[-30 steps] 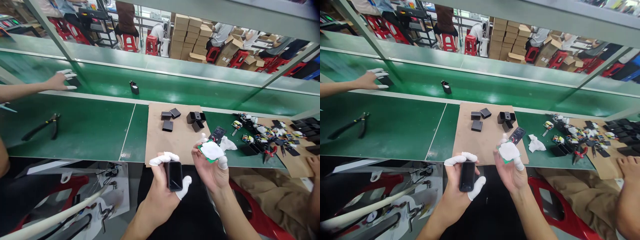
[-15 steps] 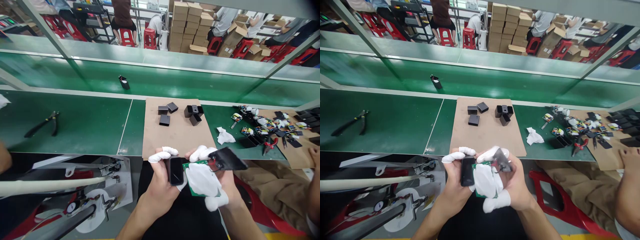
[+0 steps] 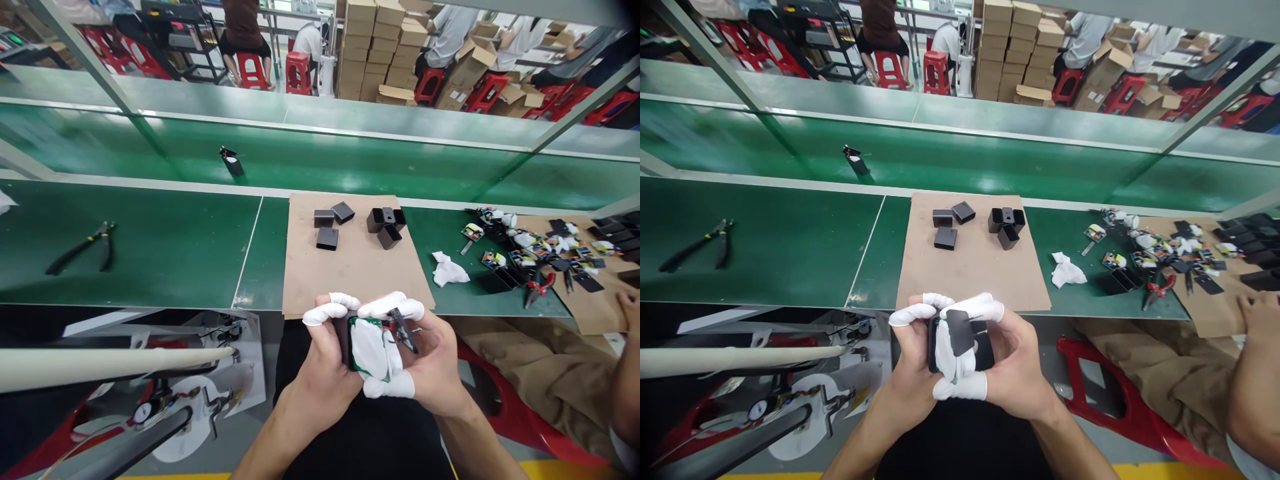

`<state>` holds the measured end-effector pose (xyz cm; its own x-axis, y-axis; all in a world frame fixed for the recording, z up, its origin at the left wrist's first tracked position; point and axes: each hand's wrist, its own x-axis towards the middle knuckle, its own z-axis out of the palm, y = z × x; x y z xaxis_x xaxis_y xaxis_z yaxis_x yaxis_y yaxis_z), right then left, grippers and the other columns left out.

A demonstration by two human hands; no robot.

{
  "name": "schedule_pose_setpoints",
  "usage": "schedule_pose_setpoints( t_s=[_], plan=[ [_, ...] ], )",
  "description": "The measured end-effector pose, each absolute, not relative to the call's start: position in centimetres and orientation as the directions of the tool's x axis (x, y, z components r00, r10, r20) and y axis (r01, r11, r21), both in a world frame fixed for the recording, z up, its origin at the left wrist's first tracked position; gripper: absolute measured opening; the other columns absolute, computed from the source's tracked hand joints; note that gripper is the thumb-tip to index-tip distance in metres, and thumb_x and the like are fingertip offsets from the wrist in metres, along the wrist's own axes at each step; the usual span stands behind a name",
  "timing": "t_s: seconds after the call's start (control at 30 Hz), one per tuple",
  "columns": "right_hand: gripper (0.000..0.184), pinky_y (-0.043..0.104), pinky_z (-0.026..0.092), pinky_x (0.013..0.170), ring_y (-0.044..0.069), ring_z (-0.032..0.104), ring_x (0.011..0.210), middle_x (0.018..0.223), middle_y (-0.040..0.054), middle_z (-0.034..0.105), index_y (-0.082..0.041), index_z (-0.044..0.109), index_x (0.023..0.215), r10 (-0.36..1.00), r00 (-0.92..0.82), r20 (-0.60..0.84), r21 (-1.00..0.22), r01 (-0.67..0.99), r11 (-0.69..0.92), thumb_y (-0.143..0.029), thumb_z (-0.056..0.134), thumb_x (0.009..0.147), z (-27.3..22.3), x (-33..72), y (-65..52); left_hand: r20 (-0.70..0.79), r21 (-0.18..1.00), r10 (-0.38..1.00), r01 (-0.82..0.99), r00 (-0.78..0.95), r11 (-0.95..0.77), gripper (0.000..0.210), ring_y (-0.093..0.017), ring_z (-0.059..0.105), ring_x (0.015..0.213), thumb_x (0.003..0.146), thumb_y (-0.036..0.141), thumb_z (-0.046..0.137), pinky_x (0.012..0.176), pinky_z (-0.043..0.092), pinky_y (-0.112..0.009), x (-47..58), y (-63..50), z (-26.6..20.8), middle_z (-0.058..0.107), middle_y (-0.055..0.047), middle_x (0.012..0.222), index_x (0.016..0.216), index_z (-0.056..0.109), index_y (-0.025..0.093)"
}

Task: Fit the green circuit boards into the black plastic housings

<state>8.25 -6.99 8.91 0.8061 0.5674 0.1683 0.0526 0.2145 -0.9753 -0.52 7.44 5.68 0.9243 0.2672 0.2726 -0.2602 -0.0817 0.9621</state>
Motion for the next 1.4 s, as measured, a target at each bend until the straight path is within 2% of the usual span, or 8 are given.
schedule_pose_setpoints(
  t_s=[0.13,0.3,0.47,0.63,0.83,1.13,1.27,1.4],
  plan=[
    [0.065,0.044,0.069,0.081,0.027,0.076,0.086,0.101,0.0057,0.08,-0.03,0.08,0.112,0.557,0.808,0.192,-0.973,0.085,0.213,-0.034,0.112,0.056,8.7,8.1,-6.9,0.28,0.96,0.269,-0.262,0.921,-0.102,0.077,-0.026,0.053,0.13,0.077,-0.005,0.073,0.114,0.051,-0.046,-0.5,7.5,5.3,0.044,-0.008,0.133,0.13,0.033,0.033],
    [0.067,0.046,0.07,0.082,0.03,0.079,0.091,0.1,0.0062,0.081,-0.03,0.08,0.117,0.547,0.815,0.19,-0.977,0.101,0.188,-0.033,0.111,0.058,8.5,7.9,-6.9,0.285,0.958,0.266,-0.264,0.921,-0.113,0.075,-0.025,0.052,0.128,0.079,-0.006,0.07,0.113,0.05,-0.045,-0.5,7.5,4.9,0.043,-0.008,0.132,0.129,0.032,0.034],
    [0.062,0.039,0.068,0.08,0.027,0.079,0.093,0.106,0.0051,0.082,-0.033,0.081,0.117,0.562,0.798,0.216,-0.974,0.138,0.178,-0.028,0.11,0.062,8.6,7.9,-7.0,0.285,0.958,0.265,-0.27,0.921,-0.092,0.073,-0.023,0.049,0.129,0.083,0.0,0.074,0.114,0.049,-0.044,-0.4,7.5,4.7,0.04,-0.006,0.131,0.13,0.031,0.036],
    [0.061,0.039,0.067,0.079,0.028,0.079,0.097,0.111,0.0058,0.082,-0.034,0.082,0.116,0.564,0.795,0.224,-0.974,0.156,0.167,-0.028,0.11,0.062,8.6,7.8,-7.0,0.278,0.961,0.264,-0.266,0.924,-0.079,0.068,-0.023,0.05,0.125,0.088,0.005,0.077,0.112,0.05,-0.044,-0.5,7.4,5.0,0.041,-0.005,0.13,0.129,0.032,0.036],
    [0.058,0.037,0.067,0.076,0.026,0.078,0.092,0.105,0.005,0.082,-0.032,0.082,0.115,0.568,0.796,0.21,-0.977,0.155,0.144,-0.031,0.109,0.064,8.4,7.8,-6.9,0.284,0.959,0.251,-0.272,0.925,-0.079,0.064,-0.023,0.05,0.122,0.093,0.02,0.082,0.108,0.053,-0.044,-0.4,7.4,5.0,0.04,-0.005,0.128,0.13,0.032,0.036],
    [0.059,0.039,0.067,0.081,0.027,0.077,0.096,0.109,0.0053,0.081,-0.032,0.079,0.118,0.575,0.793,0.201,-0.98,0.164,0.116,-0.028,0.108,0.066,7.7,7.8,-7.2,0.237,0.971,0.259,-0.227,0.936,-0.071,0.064,-0.024,0.053,0.122,0.095,0.022,0.083,0.109,0.052,-0.046,-0.5,7.3,5.3,0.041,-0.006,0.132,0.13,0.031,0.035],
    [0.063,0.041,0.066,0.089,0.028,0.073,0.11,0.123,0.0068,0.074,-0.034,0.077,0.122,0.564,0.789,0.244,-0.969,0.214,0.119,-0.028,0.107,0.067,7.6,7.8,-6.7,0.199,0.98,0.266,-0.189,0.943,-0.062,0.063,-0.025,0.054,0.122,0.095,0.02,0.081,0.108,0.053,-0.046,-0.6,7.4,5.2,0.044,-0.007,0.13,0.133,0.033,0.033],
    [0.071,0.037,0.062,0.097,0.027,0.068,0.117,0.129,0.0052,0.068,-0.035,0.074,0.125,0.6,0.778,0.188,-0.982,0.169,0.089,-0.029,0.109,0.063,7.6,7.9,-6.3,0.181,0.983,0.27,-0.182,0.946,-0.021,0.059,-0.023,0.056,0.114,0.094,0.02,0.081,0.1,0.055,-0.041,-0.8,7.6,5.0,0.046,-0.007,0.127,0.132,0.038,0.031]
  ],
)
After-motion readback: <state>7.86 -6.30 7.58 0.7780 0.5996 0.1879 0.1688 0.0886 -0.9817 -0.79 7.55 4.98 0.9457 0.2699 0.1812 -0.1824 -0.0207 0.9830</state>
